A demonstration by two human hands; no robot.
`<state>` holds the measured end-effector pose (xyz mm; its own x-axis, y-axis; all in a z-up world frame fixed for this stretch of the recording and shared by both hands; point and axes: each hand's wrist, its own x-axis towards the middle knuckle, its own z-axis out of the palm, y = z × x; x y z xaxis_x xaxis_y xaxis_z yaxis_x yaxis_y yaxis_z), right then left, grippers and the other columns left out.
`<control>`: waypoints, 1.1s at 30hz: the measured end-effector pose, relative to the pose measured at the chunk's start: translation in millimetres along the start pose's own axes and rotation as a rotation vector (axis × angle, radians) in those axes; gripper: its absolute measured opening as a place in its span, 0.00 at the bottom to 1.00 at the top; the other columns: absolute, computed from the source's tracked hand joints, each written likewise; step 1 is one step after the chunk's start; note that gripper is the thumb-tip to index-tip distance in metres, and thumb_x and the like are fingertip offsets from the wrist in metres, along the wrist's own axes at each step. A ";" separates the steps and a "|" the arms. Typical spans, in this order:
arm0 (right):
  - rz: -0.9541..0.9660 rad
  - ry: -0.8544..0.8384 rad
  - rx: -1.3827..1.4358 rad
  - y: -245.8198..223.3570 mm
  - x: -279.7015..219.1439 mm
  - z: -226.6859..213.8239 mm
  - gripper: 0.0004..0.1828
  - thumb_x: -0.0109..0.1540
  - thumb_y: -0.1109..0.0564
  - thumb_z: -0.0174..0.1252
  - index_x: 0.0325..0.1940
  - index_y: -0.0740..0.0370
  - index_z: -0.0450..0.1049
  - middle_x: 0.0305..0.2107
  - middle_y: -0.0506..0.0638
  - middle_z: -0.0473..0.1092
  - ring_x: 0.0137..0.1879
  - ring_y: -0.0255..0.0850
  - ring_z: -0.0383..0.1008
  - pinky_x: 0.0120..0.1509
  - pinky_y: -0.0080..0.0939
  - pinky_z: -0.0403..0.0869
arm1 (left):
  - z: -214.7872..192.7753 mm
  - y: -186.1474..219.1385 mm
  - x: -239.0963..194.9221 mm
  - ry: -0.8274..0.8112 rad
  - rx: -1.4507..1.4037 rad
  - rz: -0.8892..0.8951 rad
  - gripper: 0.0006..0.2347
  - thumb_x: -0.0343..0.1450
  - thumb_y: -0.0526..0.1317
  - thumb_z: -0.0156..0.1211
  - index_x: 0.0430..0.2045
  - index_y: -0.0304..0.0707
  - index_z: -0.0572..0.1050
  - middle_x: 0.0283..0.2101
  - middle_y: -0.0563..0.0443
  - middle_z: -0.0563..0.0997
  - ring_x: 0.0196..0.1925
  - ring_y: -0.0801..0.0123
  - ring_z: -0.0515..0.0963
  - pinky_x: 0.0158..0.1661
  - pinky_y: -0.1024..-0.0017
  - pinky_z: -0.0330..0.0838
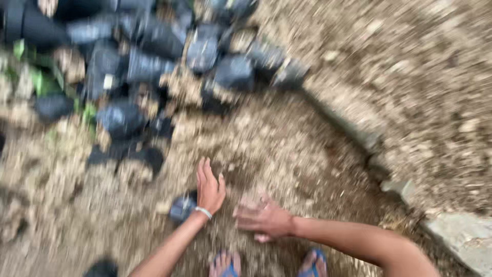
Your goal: The person fills black plastic planting pouches with wood shavings from a pile on the ground. They repeatedly scoop material with both hands, stuff it into the pouches, and place the filled pouches into a growing pile.
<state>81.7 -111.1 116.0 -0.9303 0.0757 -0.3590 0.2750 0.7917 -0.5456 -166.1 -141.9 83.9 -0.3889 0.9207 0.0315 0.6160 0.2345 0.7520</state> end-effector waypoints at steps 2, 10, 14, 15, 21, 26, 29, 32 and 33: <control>-0.460 0.208 -0.252 6.5 4.4 87.7 0.49 0.56 0.39 0.55 0.78 0.44 0.43 0.75 0.49 0.49 0.71 0.55 0.71 0.68 0.86 0.45 | 3.0 -17.3 -37.8 0.004 0.056 -0.036 0.30 0.71 0.38 0.53 0.67 0.19 0.52 0.71 0.23 0.53 0.73 0.32 0.52 0.69 0.43 0.44; 0.034 0.214 -0.582 161.2 83.0 58.2 0.27 0.74 0.47 0.45 0.76 0.45 0.50 0.72 0.50 0.53 0.77 0.49 0.49 0.80 0.77 0.38 | -8.7 4.9 -70.0 -0.209 0.316 -0.160 0.35 0.68 0.43 0.57 0.65 0.15 0.50 0.71 0.19 0.46 0.76 0.32 0.42 0.68 0.34 0.33; -0.096 0.698 -0.408 115.6 85.9 -13.6 0.45 0.65 0.28 0.53 0.81 0.32 0.43 0.76 0.56 0.45 0.77 0.68 0.42 0.64 0.94 0.27 | 0.0 -2.2 -79.5 -0.218 0.406 -0.138 0.34 0.68 0.38 0.54 0.67 0.13 0.49 0.73 0.16 0.45 0.77 0.29 0.40 0.70 0.38 0.35; -0.124 0.554 -0.388 88.4 88.8 -12.3 0.50 0.58 0.30 0.58 0.80 0.37 0.44 0.76 0.54 0.46 0.77 0.66 0.51 0.63 0.94 0.27 | 3.9 -6.8 -77.1 -0.200 0.437 -0.133 0.33 0.68 0.35 0.53 0.68 0.12 0.49 0.74 0.15 0.44 0.78 0.28 0.40 0.71 0.39 0.36; -0.404 0.142 -0.600 -42.5 99.2 26.1 0.53 0.56 0.36 0.61 0.78 0.46 0.42 0.73 0.56 0.43 0.66 0.52 0.66 0.62 0.73 0.58 | -35.9 -47.4 -41.9 0.057 0.326 -0.403 0.36 0.68 0.35 0.52 0.67 0.10 0.40 0.71 0.13 0.44 0.74 0.26 0.43 0.68 0.36 0.42; 0.115 0.143 -1.185 87.1 152.5 -57.0 0.50 0.61 0.35 0.50 0.81 0.43 0.36 0.75 0.56 0.40 0.76 0.48 0.49 0.67 0.64 0.60 | -37.4 -53.4 -8.4 0.064 0.299 -0.484 0.39 0.69 0.39 0.56 0.67 0.13 0.36 0.67 0.03 0.40 0.71 0.17 0.42 0.68 0.36 0.43; 0.321 0.289 -1.104 121.7 133.9 -96.7 0.50 0.62 0.29 0.44 0.82 0.41 0.32 0.78 0.55 0.33 0.81 0.55 0.33 0.72 0.77 0.40 | -24.5 -51.2 0.5 0.101 0.260 -0.516 0.43 0.67 0.44 0.60 0.68 0.20 0.36 0.66 0.03 0.39 0.70 0.17 0.38 0.68 0.36 0.39; 0.085 0.368 -0.488 105.1 74.8 -85.0 0.48 0.63 0.39 0.51 0.78 0.49 0.30 0.74 0.59 0.30 0.77 0.67 0.29 0.62 0.96 0.31 | -9.1 -37.3 8.7 0.083 0.228 -0.505 0.45 0.67 0.46 0.62 0.69 0.24 0.35 0.67 0.05 0.36 0.71 0.18 0.34 0.69 0.37 0.33; -0.010 0.077 -0.417 89.6 43.6 -62.5 0.48 0.64 0.42 0.51 0.78 0.45 0.28 0.75 0.58 0.28 0.78 0.66 0.29 0.65 0.91 0.30 | -3.6 -31.3 5.6 0.059 0.224 -0.506 0.45 0.67 0.46 0.63 0.70 0.25 0.34 0.67 0.06 0.36 0.71 0.19 0.32 0.69 0.37 0.30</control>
<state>50.6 1.0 98.8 -0.9522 0.0992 -0.2891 0.1585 0.9689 -0.1898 -190.0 -145.1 62.8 -0.7078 0.6586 -0.2555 0.4707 0.7093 0.5247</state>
